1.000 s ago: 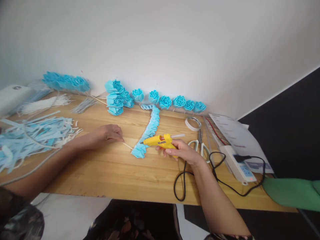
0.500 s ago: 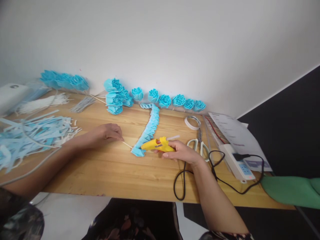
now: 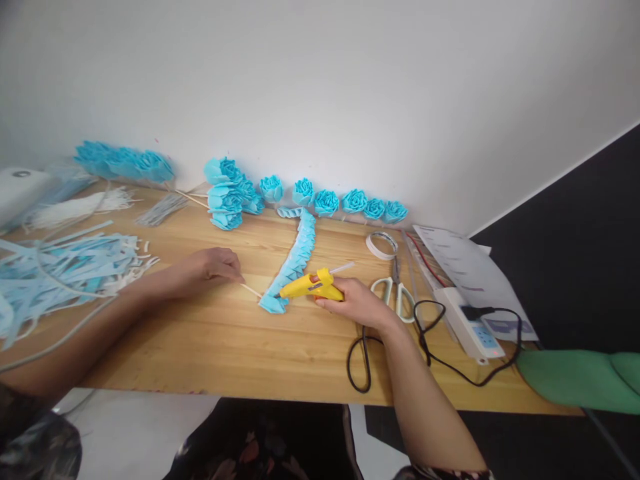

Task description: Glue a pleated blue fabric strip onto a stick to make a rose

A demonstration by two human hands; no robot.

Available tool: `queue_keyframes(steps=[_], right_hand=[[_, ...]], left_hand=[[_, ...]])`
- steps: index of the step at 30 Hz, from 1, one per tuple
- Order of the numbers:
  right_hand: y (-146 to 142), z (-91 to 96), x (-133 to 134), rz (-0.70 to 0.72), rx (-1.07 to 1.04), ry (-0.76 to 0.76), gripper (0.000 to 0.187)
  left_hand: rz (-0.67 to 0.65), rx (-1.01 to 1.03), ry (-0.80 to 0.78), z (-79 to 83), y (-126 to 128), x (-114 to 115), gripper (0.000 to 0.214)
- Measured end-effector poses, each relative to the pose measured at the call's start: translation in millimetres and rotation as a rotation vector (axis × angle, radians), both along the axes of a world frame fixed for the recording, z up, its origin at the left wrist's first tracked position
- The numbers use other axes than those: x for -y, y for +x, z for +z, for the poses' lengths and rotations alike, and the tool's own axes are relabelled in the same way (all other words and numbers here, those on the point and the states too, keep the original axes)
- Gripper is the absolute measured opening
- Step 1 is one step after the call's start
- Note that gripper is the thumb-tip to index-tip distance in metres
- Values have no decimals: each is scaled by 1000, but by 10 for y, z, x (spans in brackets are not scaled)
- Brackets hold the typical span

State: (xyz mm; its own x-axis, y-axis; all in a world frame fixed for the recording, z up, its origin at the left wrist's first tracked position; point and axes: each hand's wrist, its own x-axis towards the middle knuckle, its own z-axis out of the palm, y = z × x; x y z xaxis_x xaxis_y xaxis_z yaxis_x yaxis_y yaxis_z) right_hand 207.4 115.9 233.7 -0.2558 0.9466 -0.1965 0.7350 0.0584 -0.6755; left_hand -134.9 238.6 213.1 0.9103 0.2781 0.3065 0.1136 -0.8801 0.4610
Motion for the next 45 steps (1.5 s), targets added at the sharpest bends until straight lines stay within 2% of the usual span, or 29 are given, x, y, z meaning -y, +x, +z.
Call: queue_keyframes(steps=[4,10,17,30,39,45], right_hand=[[9,-32,-2,-17,-24,22,31],[65,-36,24,-128,-115,49,38],[-28,-34,9,-47,-9,73,32],[-34,-68,2,-57,74,103,27],[-53,-29,18,-54,125,135,31],[-31,-61,13,-49,123,147,30]], left_hand=[[0,-11,7,27,3,12,37],[5,-18,22,58,-2,29,43],[5,-40,8,88,-5,39,43],[17,-44,-5,84,-7,40,42],[7,-9,9,-5,5,5,38],[72,10,-30,-23,17,43,35]])
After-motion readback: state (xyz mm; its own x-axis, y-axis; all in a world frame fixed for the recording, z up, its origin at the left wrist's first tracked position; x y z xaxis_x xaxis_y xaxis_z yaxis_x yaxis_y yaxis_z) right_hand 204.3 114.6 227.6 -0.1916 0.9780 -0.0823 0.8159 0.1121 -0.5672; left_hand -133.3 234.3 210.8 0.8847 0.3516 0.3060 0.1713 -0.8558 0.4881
